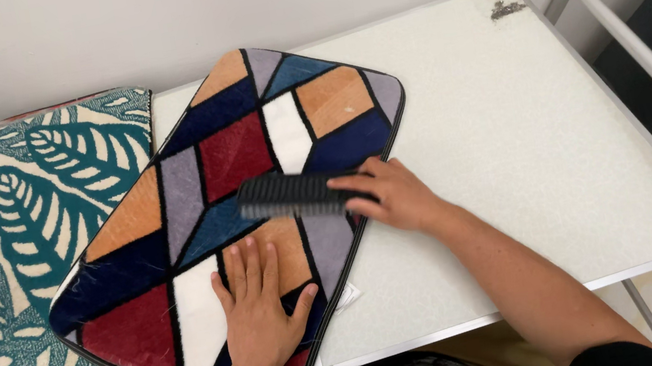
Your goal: The person uses a black brush to clean two small rugs placed on a white table. They brush the surface of a geometric-patterned rug, flip it over to brush the dark underside, and then repeat the process on a second dark floral-patterned rug. The person flips the rugs multiple times to ensure both sides are brushed.
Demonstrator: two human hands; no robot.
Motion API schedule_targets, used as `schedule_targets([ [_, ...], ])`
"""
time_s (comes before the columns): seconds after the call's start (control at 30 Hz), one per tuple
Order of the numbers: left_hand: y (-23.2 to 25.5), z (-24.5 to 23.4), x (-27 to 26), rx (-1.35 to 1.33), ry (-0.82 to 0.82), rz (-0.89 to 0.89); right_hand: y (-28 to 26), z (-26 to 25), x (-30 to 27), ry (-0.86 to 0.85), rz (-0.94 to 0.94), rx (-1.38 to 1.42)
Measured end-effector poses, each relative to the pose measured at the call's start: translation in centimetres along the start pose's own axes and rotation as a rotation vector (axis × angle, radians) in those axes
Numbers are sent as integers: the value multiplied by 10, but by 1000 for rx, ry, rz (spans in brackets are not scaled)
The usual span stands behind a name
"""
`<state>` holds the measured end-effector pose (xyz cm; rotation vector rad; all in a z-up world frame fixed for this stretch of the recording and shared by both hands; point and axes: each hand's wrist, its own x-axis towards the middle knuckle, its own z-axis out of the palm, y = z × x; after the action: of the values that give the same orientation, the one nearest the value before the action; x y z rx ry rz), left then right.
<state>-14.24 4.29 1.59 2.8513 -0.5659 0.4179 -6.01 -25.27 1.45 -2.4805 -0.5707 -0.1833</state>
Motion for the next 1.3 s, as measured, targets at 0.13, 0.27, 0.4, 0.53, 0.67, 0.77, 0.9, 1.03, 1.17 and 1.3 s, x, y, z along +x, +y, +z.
schedule_targets([
  [0.13,-2,3,-2,-10,-14,-9,50,-26,5,351,381,-78],
  [0.27,-1,4,-1,-6,-16,2,65,-44,-8,508,681,-102],
  [0.4,0,1,-1,17,-26,21,34,-30,-11,533,229,234],
  [0.53,6,-9,1,99,-293,-78,-18,-6,-8,22,-103,162],
  [0.67,4,-15,-11,9,-21,109,-1,5,1,-24,75,97],
  [0.77,0,-19,-25,13,-69,156,58,-15,-1,404,171,-15],
  [0.9,-1,-27,-35,-20,-80,204,94,-44,-21,547,525,-227],
  [1.03,0,-29,-36,-31,-75,224,66,-41,-22,514,378,221],
  [1.17,5,-30,-41,-51,-78,242,39,-24,-9,262,174,31],
  [1.3,7,-34,-43,-58,-114,215,62,-30,-7,435,335,-166],
])
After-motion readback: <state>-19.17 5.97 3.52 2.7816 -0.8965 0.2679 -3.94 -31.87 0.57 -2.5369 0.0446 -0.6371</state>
